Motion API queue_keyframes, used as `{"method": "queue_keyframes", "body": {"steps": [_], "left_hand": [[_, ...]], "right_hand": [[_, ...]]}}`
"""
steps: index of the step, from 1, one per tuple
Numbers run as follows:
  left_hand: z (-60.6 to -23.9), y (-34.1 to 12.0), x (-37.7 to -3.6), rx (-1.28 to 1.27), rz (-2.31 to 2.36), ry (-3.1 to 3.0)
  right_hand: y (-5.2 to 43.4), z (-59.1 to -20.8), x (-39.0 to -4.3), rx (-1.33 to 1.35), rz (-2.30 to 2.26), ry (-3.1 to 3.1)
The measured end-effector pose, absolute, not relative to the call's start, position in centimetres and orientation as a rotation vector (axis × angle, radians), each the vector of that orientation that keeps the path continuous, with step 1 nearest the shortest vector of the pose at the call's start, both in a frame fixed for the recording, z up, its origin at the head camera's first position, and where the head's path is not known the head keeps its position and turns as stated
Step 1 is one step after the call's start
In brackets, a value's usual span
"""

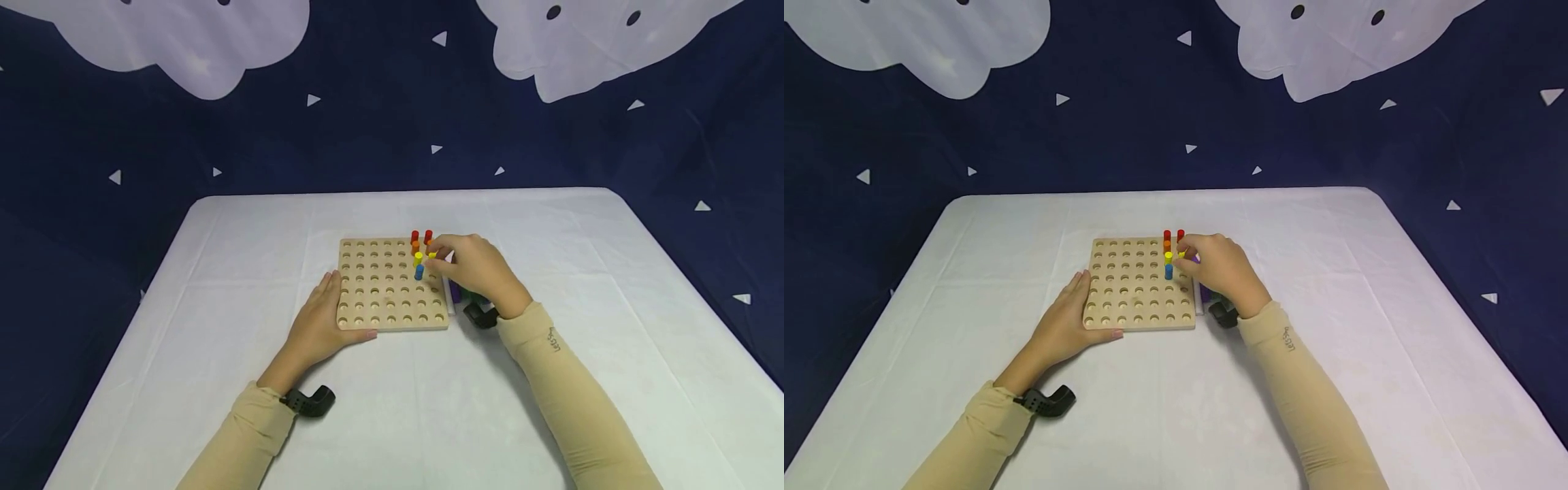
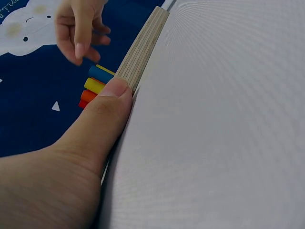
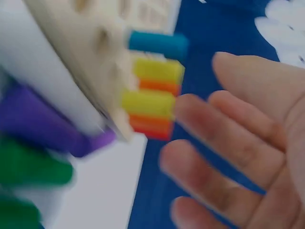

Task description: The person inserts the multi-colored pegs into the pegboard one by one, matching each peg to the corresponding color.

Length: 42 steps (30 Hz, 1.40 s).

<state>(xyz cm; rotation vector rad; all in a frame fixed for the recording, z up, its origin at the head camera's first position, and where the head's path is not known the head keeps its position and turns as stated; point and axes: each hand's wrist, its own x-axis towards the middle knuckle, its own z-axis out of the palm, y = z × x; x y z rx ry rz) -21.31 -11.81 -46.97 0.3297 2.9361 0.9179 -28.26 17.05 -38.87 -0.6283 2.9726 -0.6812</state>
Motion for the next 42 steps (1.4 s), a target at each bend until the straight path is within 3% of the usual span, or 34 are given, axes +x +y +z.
{"method": "queue_keyframes", "body": {"steps": [6, 14, 42], "left_hand": [[-46.8, -11.8, -21.3, 0.326, 0.925, 2.930], [-46.6, -12.0, -21.2, 0.320, 0.927, 2.928], [-46.7, -11.8, -21.3, 0.331, 0.908, 2.923]], "right_hand": [[20.0, -36.7, -28.5, -0.416, -0.580, 2.858], [22.3, -36.7, -29.1, -0.242, -0.360, 2.723], [23.3, -39.2, -30.3, -0.144, -0.353, 2.824]]}}
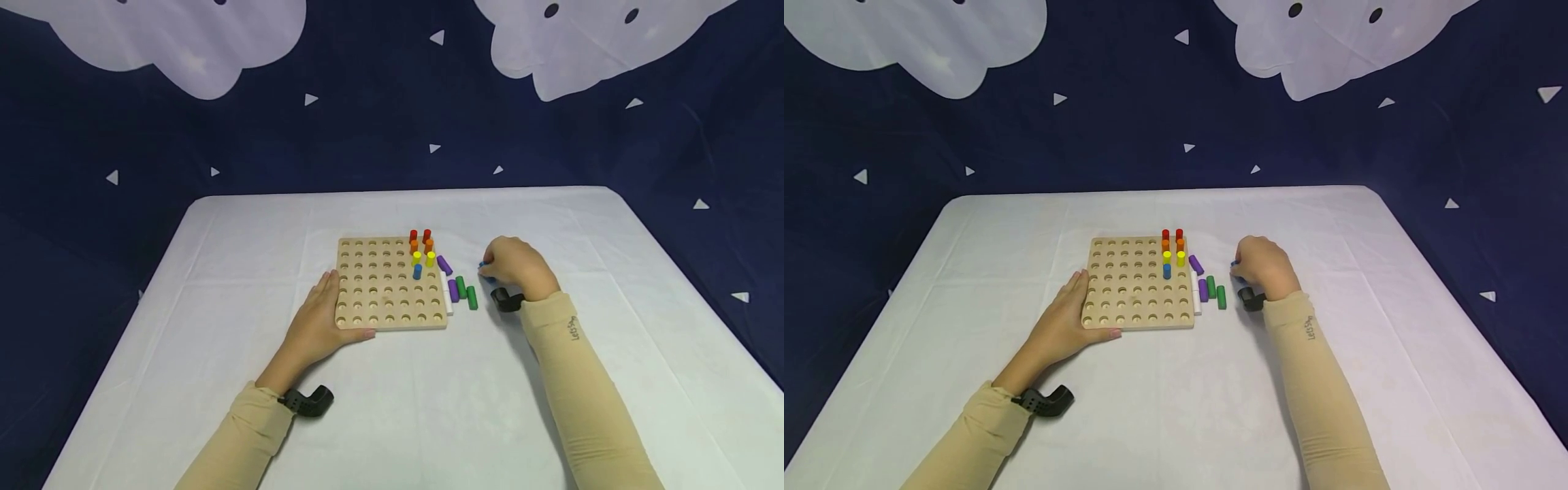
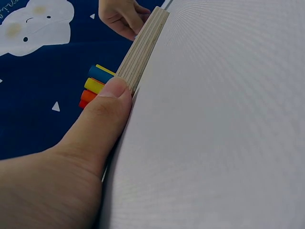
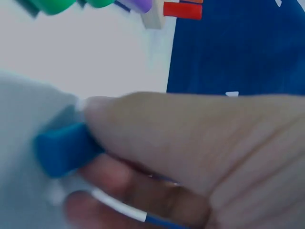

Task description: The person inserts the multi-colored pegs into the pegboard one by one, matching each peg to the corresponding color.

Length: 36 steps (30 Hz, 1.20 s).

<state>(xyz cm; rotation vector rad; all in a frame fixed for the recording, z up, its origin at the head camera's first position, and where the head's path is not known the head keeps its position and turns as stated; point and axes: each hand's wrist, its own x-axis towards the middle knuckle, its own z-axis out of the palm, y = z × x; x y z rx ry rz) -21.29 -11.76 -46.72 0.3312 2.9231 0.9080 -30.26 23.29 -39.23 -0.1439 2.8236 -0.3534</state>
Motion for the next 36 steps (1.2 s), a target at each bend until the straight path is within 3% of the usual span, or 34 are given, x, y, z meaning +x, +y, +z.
{"method": "queue_keyframes", "body": {"steps": [15, 22, 36], "left_hand": [[-46.7, -11.8, -21.2, 0.306, 0.894, 2.924], [-46.6, -11.8, -21.1, 0.304, 0.906, 2.916], [-46.6, -11.7, -21.2, 0.313, 0.909, 2.913]], "right_hand": [[23.3, -39.5, -31.1, -0.215, -0.654, 2.970], [21.9, -39.1, -30.5, -0.401, -0.864, 2.907], [18.7, -39.1, -29.2, -0.597, -0.809, 2.874]]}}
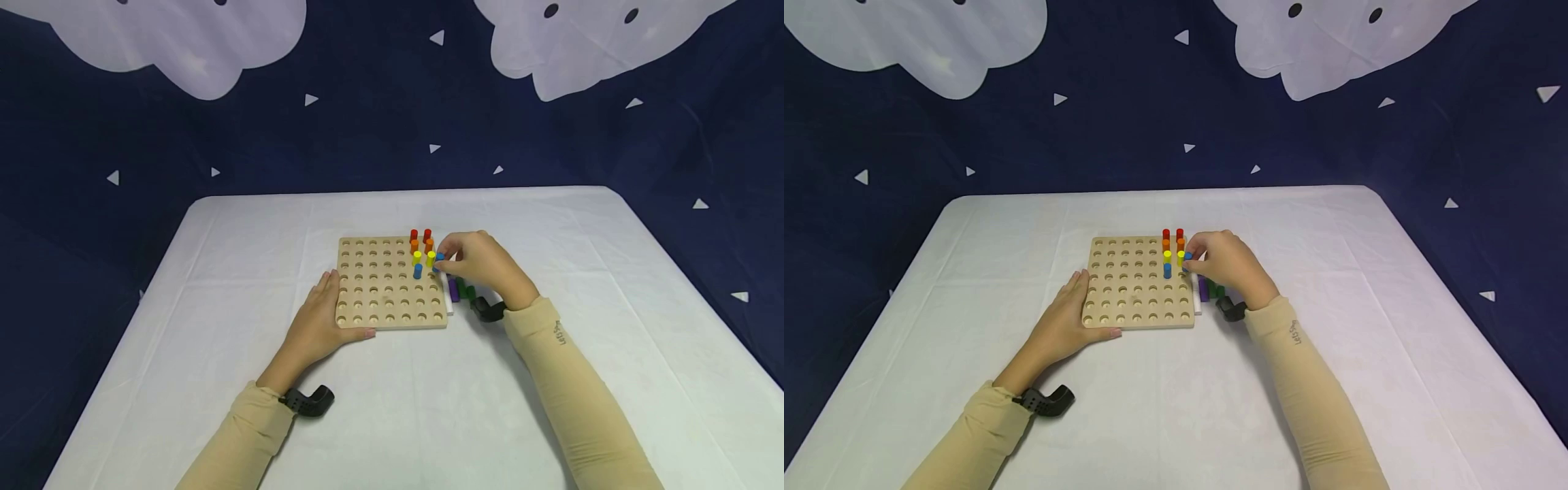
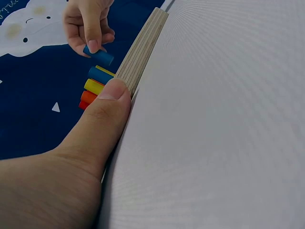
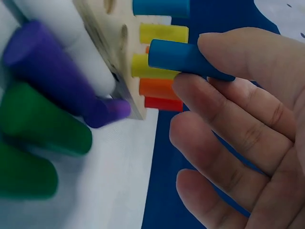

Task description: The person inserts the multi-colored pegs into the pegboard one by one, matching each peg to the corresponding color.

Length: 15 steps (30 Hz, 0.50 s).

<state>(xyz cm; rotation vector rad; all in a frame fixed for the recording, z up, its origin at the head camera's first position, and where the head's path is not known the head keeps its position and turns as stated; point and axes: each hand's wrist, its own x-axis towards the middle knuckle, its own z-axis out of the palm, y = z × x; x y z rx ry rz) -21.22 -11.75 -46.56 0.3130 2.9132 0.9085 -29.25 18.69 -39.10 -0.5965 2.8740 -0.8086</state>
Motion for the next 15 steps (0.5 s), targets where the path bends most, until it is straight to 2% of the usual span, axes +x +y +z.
{"method": "queue_keyframes", "body": {"steps": [15], "left_hand": [[-46.60, -11.76, -21.19, 0.310, 0.908, 2.917]], "right_hand": [[17.87, -39.89, -29.32, -0.646, -0.746, 2.871]]}}
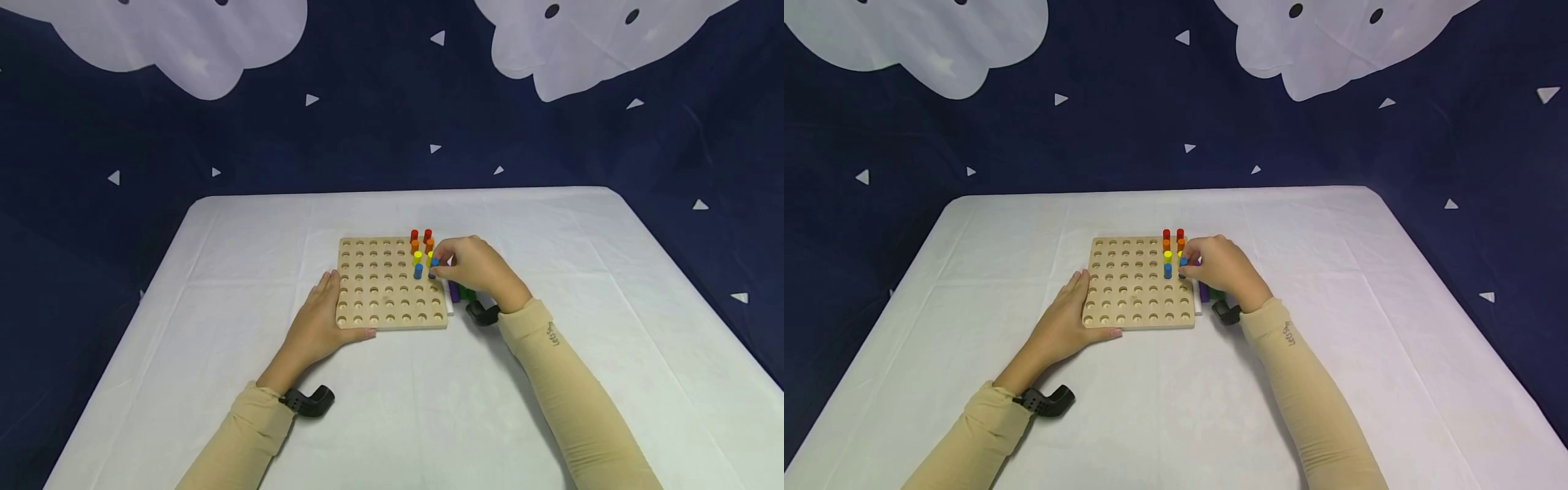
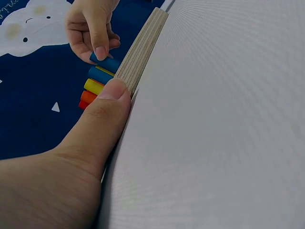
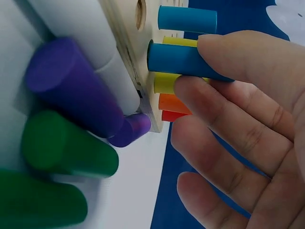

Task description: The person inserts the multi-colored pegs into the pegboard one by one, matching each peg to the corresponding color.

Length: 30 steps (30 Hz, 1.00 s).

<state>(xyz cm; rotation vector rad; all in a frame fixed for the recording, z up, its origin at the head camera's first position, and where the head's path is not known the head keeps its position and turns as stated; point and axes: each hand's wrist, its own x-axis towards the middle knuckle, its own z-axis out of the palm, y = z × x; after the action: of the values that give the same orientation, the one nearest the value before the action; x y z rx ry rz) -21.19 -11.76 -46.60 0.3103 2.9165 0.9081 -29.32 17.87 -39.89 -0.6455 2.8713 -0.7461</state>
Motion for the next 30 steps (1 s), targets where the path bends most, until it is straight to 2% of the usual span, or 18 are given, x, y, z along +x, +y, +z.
{"method": "queue_keyframes", "body": {"steps": [17, 23, 30], "left_hand": [[-46.7, -11.7, -21.4, 0.318, 0.908, 2.922], [-46.6, -11.7, -21.4, 0.315, 0.902, 2.919], [-46.7, -11.7, -21.3, 0.312, 0.902, 2.915]], "right_hand": [[18.1, -39.7, -29.4, -0.630, -0.703, 2.845], [19.0, -39.2, -29.5, -0.506, -0.710, 2.928], [19.1, -40.7, -30.1, -0.408, -0.509, 2.967]]}}
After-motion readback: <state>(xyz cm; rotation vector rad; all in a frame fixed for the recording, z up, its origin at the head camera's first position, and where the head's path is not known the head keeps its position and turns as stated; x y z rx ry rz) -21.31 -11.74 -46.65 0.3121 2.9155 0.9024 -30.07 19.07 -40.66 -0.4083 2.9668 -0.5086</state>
